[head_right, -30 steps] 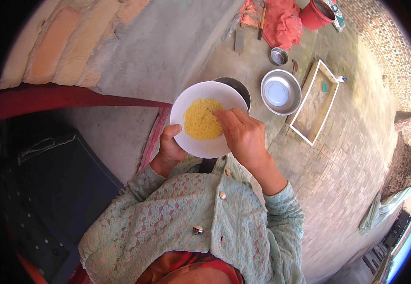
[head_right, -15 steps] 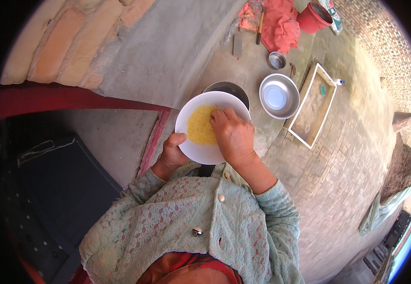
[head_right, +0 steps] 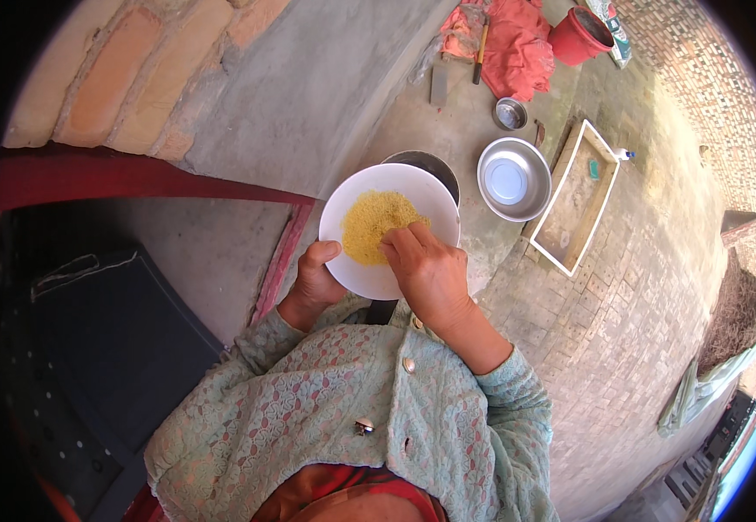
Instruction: The person pours a yellow granular substance from a plastic bag into a white bowl, then carries the bowl outside and sprinkles the contents into a metal pot. The person also handles a plastic bag and a bowl during the process.
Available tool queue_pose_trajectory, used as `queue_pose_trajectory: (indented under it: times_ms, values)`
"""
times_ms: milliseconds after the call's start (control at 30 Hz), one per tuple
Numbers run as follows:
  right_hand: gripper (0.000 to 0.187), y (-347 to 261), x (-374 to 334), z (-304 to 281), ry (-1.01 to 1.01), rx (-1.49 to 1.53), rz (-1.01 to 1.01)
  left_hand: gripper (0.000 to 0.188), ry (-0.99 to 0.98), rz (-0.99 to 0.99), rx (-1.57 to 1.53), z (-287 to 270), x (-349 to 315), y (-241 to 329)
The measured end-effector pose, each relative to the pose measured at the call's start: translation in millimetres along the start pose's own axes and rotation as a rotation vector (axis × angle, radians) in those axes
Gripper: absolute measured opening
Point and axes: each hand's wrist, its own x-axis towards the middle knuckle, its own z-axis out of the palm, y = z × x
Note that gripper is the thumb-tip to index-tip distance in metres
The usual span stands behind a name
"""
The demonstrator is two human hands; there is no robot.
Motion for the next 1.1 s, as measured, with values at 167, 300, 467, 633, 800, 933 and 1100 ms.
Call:
queue_pose_trajectory:
  times_ms: [167, 300, 467, 633, 800, 933, 1100]
  values:
    - [0.006, 5, -12, -7, -0.005, 0.119, 0.106, 0.064, -0.028, 0.0, -0.006, -1, 1, 0]
    - [0.007, 6, -10, -10, 0.009, 0.234, 0.205, 0.065, -0.026, -0.017, -0.014, -1, 2, -1]
    - [0.013, 13, -7, -14, -0.176, 0.877, 0.589, 0.066, -0.013, -0.029, 0.014, 4, 2, 1]
    - [0.018, 15, -5, -19, -0.245, 1.329, 0.743, 0.066, -0.016, -0.016, 0.035, 4, 2, 3]
    - [0.019, 15, -4, -21, -0.252, 1.402, 0.788, 0.066, -0.016, -0.013, 0.016, 3, 2, 3]
    - [0.014, 19, -6, -19, -0.178, 1.236, 0.715, 0.066, -0.028, -0.005, 0.009, 2, 3, 1]
    - [0.009, 14, -2, -21, -0.008, 0.357, 0.301, 0.066, -0.026, 0.002, 0.006, 0, 3, 0]
